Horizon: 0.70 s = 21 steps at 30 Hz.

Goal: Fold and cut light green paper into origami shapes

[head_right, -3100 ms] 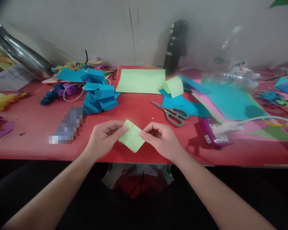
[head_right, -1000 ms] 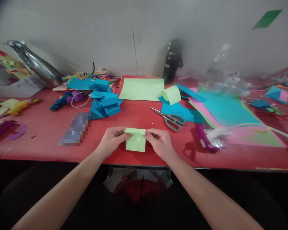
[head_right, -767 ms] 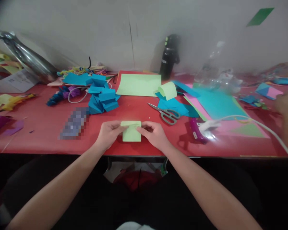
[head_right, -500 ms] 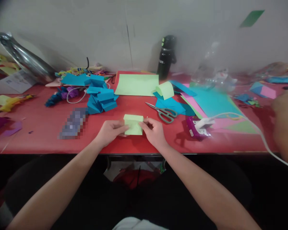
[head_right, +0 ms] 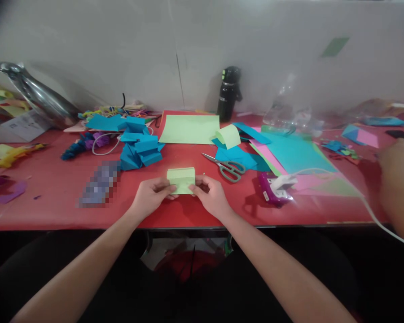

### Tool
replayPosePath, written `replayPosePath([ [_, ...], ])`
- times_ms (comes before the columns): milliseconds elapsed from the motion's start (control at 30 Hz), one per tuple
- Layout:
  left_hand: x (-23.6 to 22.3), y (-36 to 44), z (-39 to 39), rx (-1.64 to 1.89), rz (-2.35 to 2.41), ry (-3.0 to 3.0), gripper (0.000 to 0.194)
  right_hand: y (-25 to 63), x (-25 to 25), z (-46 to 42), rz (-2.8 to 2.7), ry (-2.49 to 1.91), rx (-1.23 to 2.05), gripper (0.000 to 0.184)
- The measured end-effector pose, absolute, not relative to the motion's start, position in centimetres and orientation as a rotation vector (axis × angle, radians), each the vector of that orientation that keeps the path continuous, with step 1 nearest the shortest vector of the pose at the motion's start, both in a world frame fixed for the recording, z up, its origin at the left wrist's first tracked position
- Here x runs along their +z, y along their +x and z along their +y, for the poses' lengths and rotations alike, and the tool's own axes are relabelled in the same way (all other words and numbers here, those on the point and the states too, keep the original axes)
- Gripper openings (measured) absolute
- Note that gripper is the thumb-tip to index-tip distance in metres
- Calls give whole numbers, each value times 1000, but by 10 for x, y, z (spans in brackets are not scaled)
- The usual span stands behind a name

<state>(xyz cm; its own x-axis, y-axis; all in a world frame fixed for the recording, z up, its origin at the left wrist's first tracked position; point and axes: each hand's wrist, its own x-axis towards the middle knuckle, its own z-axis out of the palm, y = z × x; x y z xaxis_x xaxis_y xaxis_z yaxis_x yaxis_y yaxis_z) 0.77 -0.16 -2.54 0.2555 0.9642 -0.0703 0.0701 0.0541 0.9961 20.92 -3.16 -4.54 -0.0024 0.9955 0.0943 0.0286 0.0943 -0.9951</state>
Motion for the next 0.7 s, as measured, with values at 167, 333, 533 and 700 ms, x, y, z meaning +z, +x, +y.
replayPosePath([
  [167, -31, 7, -1, 992, 1148, 1460, 28, 208, -47, -31, -1278, -1180, 1133, 29],
  [333, -38, 3, -1, 1193, 1268, 1952, 14, 206, -47, -34, -1113, -1173, 980, 30],
  [533, -39, 4, -6, 1243, 1315, 2297, 14, 207, -37, -37, -1210, -1069, 1159, 38],
  [700, -28, 5, -10, 1032, 1093, 2362, 22, 209, -40, -35, -1130, -1099, 1211, 26],
])
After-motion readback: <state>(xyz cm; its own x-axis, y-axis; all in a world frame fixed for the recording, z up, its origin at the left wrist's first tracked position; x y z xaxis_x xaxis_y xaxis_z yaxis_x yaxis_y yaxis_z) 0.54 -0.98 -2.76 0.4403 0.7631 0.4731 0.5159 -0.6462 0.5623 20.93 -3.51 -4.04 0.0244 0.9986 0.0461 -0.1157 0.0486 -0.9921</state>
